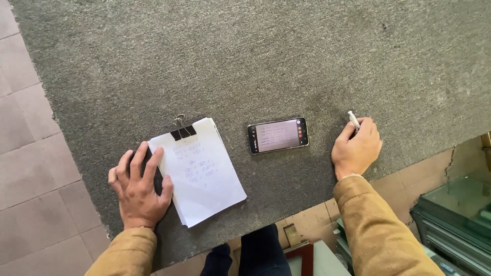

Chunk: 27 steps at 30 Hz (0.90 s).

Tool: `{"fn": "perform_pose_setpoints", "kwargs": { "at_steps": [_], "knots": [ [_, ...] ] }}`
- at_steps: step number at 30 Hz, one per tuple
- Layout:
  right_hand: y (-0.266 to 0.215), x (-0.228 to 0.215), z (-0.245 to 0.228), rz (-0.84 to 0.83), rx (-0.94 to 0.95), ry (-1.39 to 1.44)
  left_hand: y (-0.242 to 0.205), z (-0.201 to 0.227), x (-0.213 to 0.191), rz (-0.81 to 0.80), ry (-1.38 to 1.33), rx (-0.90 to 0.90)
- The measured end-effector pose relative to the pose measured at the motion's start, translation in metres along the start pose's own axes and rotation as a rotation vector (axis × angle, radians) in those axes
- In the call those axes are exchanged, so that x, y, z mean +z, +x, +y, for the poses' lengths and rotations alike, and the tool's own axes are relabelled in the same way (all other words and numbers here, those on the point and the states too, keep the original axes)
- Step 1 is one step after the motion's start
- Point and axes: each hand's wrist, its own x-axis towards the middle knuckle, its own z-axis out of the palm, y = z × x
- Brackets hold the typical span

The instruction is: Writing notes on a clipboard while referencing a smartphone in a workshop environment

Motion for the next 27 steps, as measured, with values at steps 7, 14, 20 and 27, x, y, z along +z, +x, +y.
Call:
{"fn": "perform_pose_setpoints", "kwargs": {
  "at_steps": [7,14,20,27],
  "knots": [
    [-0.003,0.006,0.004,-0.008,0.004,-0.014,0.0,0.001,0.0,-0.011,0.013,-0.011],
    [-0.005,0.003,0.012,-0.147,0.01,0.077,0.01,0.009,-0.018,-0.011,-0.026,0.016],
    [-0.011,0.014,0.022,-0.093,-0.049,0.075,0.009,0.007,-0.015,-0.031,-0.073,-0.004],
    [-0.012,0.018,0.028,-0.084,-0.064,0.069,0.009,0.008,-0.013,-0.047,-0.057,-0.003]
  ]
}}
